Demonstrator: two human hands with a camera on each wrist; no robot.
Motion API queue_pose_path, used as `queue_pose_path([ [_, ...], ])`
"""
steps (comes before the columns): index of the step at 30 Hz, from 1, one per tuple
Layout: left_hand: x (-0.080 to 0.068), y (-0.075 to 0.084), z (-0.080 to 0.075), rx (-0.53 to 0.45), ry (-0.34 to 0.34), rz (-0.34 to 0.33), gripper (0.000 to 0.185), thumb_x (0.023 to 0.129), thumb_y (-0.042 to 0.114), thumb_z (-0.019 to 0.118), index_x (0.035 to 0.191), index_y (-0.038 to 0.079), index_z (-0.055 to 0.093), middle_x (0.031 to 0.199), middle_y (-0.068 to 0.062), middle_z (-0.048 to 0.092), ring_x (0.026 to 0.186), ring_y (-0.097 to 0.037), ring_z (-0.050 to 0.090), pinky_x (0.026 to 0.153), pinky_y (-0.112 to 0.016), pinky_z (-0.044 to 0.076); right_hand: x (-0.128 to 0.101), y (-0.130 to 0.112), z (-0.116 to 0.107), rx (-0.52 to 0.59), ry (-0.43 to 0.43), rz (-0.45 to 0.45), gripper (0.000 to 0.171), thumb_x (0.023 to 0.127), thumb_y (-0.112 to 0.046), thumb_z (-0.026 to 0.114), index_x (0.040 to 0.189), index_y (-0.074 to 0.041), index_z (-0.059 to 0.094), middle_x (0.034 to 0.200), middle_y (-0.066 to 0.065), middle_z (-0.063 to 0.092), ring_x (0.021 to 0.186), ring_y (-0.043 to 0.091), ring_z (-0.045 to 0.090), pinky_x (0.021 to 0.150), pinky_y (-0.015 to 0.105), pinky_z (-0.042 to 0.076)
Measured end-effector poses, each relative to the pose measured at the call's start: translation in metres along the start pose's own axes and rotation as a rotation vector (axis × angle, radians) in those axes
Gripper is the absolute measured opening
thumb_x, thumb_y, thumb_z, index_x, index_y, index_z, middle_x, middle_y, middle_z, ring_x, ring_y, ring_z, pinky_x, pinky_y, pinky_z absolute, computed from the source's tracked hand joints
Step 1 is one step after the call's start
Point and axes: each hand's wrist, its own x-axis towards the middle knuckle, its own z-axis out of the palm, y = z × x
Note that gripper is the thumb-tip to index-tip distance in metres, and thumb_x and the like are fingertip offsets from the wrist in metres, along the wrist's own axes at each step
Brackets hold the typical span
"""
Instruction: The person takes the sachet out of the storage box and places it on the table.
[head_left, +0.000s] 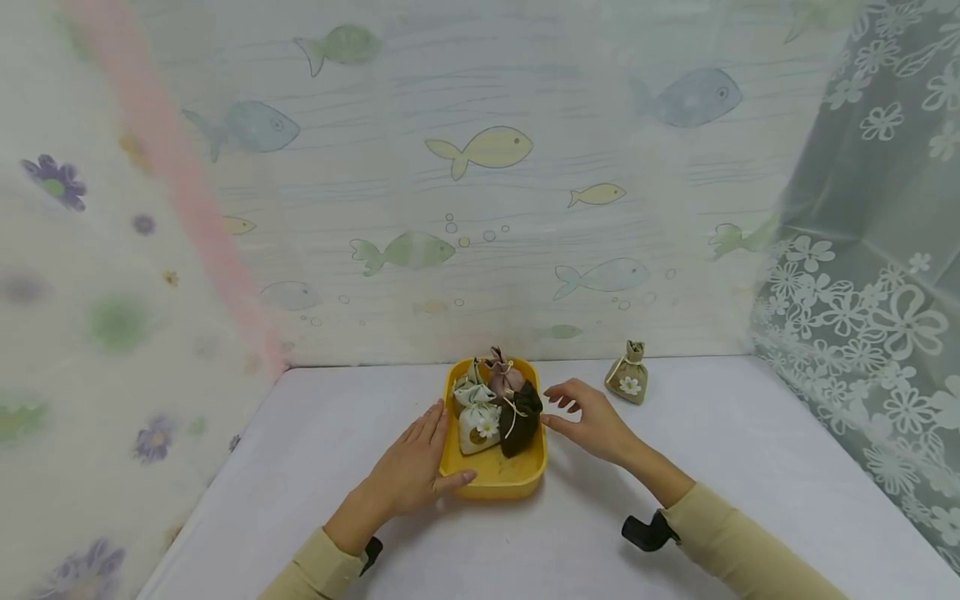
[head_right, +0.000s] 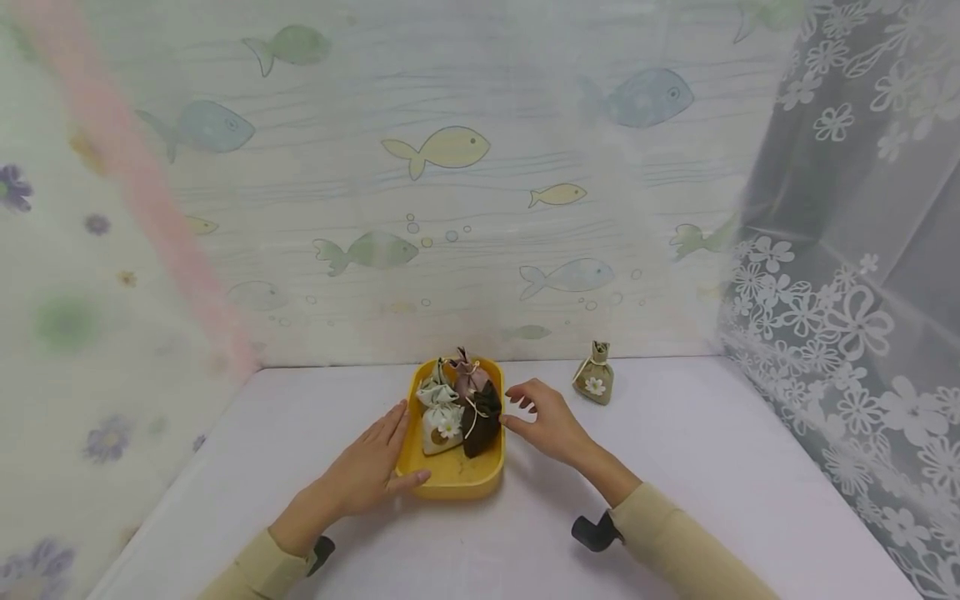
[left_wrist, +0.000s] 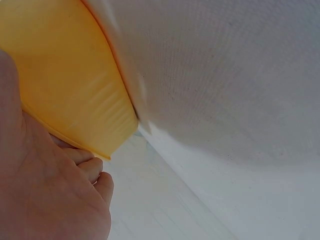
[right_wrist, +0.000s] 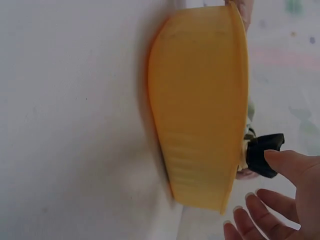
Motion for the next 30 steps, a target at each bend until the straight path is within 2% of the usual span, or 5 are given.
queue_pose_path([
  [10,0.0,0.001,0.0,-0.014,0.004,-0.005,0.106,0.096,0.076,0.044,0.159,-0.007,0.023,0.168,-0.024,0.016,0.155,-0.036,0.019,0.124,-0.051,0.022,0.012,-0.003,0.021,-0.002,-0.019,0.048,0.036,0.09,-0.017,0.08,0.12,-0.002,0.07,0.107,0.006,0.065,0.092,0.022,0.057,0.078,0.037,0.054],
  [13,0.0,0.001,0.0,-0.012,-0.001,-0.005,0.107,0.095,0.077,0.042,0.159,-0.007,0.022,0.168,-0.024,0.016,0.156,-0.036,0.019,0.124,-0.051,0.022,0.014,-0.003,0.025,-0.002,-0.012,0.05,0.034,0.089,-0.017,0.081,0.117,-0.002,0.07,0.103,0.005,0.064,0.089,0.025,0.057,0.077,0.04,0.054],
  [18,0.0,0.001,-0.001,-0.012,-0.001,-0.004,0.108,0.095,0.078,0.041,0.159,-0.006,0.023,0.168,-0.023,0.016,0.155,-0.035,0.019,0.124,-0.05,0.022,0.018,-0.004,0.031,0.005,0.004,0.044,0.027,0.088,-0.016,0.081,0.11,-0.003,0.071,0.096,0.004,0.062,0.087,0.029,0.057,0.074,0.036,0.052],
  [22,-0.001,0.002,-0.003,-0.011,0.004,-0.001,0.107,0.095,0.077,0.042,0.159,-0.007,0.024,0.168,-0.024,0.017,0.155,-0.036,0.02,0.124,-0.051,0.023,0.019,-0.003,0.035,0.001,0.017,0.075,0.026,0.088,-0.014,0.081,0.108,-0.003,0.07,0.094,0.004,0.061,0.086,0.028,0.057,0.072,0.03,0.048],
  [30,0.0,0.001,-0.002,-0.012,0.004,-0.004,0.106,0.096,0.076,0.043,0.159,-0.007,0.024,0.168,-0.023,0.016,0.155,-0.036,0.02,0.124,-0.051,0.023,0.02,-0.002,0.042,-0.008,0.049,0.082,0.023,0.088,-0.011,0.081,0.105,-0.002,0.069,0.095,0.005,0.063,0.084,0.025,0.056,0.071,0.03,0.047],
])
